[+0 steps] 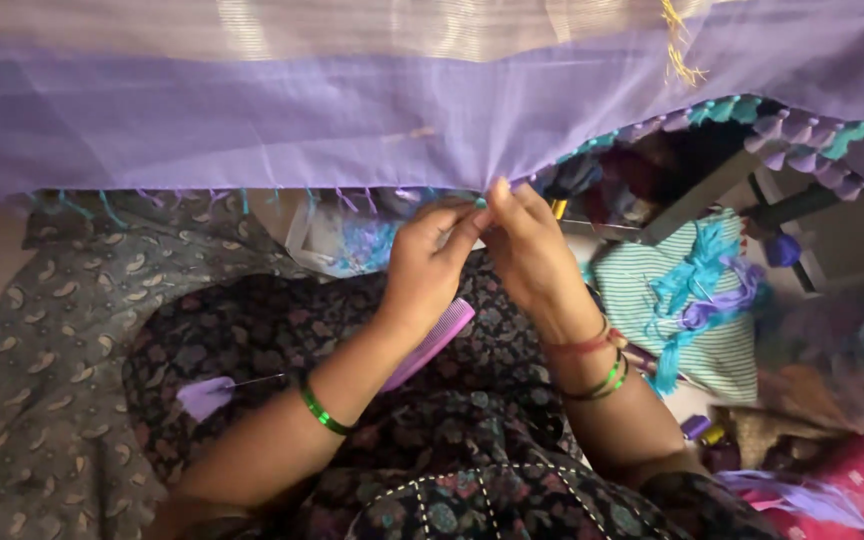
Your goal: The recorder is tying decorative silk tassels onto the edge of a purple saree using their hands and occasionally a comb and scissors.
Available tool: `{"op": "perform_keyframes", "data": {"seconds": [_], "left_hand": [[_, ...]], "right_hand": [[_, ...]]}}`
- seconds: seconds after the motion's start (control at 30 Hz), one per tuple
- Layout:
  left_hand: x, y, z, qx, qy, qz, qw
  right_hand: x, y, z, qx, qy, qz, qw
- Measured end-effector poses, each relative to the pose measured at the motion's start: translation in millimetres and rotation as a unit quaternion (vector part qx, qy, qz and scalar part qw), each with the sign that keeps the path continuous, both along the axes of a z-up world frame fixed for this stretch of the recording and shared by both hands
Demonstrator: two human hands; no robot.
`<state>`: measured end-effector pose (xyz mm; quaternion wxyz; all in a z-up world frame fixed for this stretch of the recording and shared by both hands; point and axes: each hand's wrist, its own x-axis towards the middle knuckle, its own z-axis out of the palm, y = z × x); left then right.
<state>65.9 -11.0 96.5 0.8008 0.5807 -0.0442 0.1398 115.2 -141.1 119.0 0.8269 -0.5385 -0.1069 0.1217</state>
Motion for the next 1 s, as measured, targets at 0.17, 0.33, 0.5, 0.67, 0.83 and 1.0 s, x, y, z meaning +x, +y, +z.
{"op": "perform_keyframes", "data": {"seconds": [0.17, 0.33, 0.5, 0.67, 0.83, 1.0], "left_hand": [[-20.3, 22.1, 15.5, 0.305, -0.147, 0.141, 0.93], [-13.8, 36.1, 43.5, 0.316, -0.154, 0.182, 0.918], [3.0, 32.1, 52.2, -0.011, 0.146, -0.149, 0.978], [4.3, 31.8, 47.4, -0.057, 0.076, -0.17, 0.981], [20.5, 41.3, 31.6, 0.046, -0.032, -0.098, 0.994], [30.2, 45.4, 30.4, 0.018, -0.026, -0.146, 0.989]], "right_hand": [[2.3, 8.4, -21.8, 0.048, 0.002, -0.023, 0.999], [-15.3, 15.6, -30.8, 0.044, -0.086, -0.018, 0.995], [-30.9, 2.3, -18.2, 0.117, -0.005, 0.052, 0.992], [-20.3, -24.0, -47.1, 0.029, -0.045, 0.118, 0.992], [-34.9, -24.7, -115.7, -0.242, -0.198, 0.152, 0.938], [-82.4, -8.6, -138.0, -0.455, -0.599, 0.21, 0.624]]}}
